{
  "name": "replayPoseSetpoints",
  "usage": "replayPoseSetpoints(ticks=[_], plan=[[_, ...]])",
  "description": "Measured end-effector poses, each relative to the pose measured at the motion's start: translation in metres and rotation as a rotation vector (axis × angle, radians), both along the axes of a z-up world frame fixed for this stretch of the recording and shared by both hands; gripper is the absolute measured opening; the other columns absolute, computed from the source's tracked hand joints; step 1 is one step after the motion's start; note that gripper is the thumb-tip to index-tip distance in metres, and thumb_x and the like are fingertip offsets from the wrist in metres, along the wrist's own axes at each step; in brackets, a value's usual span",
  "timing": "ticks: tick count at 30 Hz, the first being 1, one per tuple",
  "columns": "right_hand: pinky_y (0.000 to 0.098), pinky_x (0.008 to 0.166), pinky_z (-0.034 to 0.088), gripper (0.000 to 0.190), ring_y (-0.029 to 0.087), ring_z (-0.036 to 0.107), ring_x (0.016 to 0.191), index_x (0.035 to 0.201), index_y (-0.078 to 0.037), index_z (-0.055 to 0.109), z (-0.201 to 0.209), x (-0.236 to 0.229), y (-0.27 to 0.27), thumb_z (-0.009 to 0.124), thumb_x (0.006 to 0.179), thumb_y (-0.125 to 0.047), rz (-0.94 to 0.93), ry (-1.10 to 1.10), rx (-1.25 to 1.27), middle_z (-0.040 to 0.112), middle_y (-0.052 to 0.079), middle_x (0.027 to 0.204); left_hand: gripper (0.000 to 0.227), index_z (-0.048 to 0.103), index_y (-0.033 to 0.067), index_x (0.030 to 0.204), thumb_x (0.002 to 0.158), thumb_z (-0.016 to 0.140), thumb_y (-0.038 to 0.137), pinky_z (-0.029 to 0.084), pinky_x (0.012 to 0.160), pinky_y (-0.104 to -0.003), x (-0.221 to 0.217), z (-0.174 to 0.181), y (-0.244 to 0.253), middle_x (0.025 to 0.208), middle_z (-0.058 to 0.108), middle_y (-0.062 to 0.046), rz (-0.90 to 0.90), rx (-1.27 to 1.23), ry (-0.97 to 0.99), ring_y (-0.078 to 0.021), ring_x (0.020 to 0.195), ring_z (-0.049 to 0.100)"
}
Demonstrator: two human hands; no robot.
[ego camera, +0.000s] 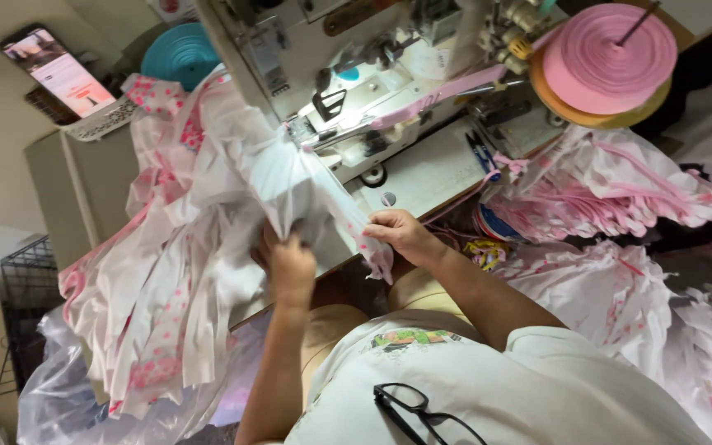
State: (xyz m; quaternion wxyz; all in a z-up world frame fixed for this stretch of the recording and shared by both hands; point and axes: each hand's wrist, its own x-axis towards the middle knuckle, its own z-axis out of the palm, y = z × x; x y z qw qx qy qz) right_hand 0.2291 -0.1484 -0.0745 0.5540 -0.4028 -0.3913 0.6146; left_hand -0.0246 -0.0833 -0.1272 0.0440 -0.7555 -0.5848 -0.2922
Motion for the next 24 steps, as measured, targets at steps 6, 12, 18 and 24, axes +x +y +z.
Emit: replayPoseSetpoints(ticks=[6, 12, 18, 24], plan=[[0.017, 0.055, 0.035, 0.012, 0.0, 0.043, 0.059, 0.084, -0.004, 0.07, 0.014, -0.013, 0.008, 0.069, 0.096, -0.004, 0.007, 0.011, -0.044, 0.049, -0.008, 0.063, 0.039, 0.067, 0.0038, 0.12, 0.087, 0.069, 0.024, 0.041, 0.104, -0.055, -0.038, 0.071, 0.038, 0.145, 0.051, -0.025, -0.01, 0.081, -0.139, -0.043, 0.125, 0.057], [0.0174, 0.054, 0.039, 0.015, 0.001, 0.048, 0.056, 0.08, -0.003, 0.072, 0.025, -0.037, 0.046, 0.072, 0.095, -0.009, -0.11, 0.009, -0.049, 0.052, -0.005, 0.059, 0.036, 0.068, 0.0143, 0.111, 0.078, 0.067, 0.029, 0.046, 0.087, -0.054, -0.01, 0.126, 0.136, 0.129, 0.056, -0.014, 0.03, 0.091, -0.06, -0.0378, 0.103, 0.063], [0.0208, 0.06, 0.048, 0.011, 0.004, 0.052, 0.062, 0.087, -0.002, 0.076, 0.009, -0.038, 0.088, 0.074, 0.095, -0.01, -0.197, -0.025, 0.006, 0.06, -0.001, 0.065, 0.054, 0.065, 0.0192, 0.137, 0.084, 0.076, 0.018, 0.038, 0.109, -0.064, 0.007, 0.125, 0.1, 0.159, 0.03, -0.024, -0.039, 0.127, -0.164, -0.0497, 0.143, 0.037], [0.0255, 0.067, 0.051, 0.043, 0.012, 0.062, 0.078, 0.127, -0.009, 0.058, 0.026, -0.031, 0.056, 0.06, 0.086, 0.003, -0.225, -0.379, 0.245, 0.069, 0.008, 0.09, 0.039, 0.068, 0.0091, 0.11, 0.074, 0.06, -0.005, 0.031, 0.116, -0.055, 0.048, 0.011, -0.032, 0.147, 0.036, -0.027, -0.506, -0.263, -0.749, -0.0515, 0.142, 0.034]])
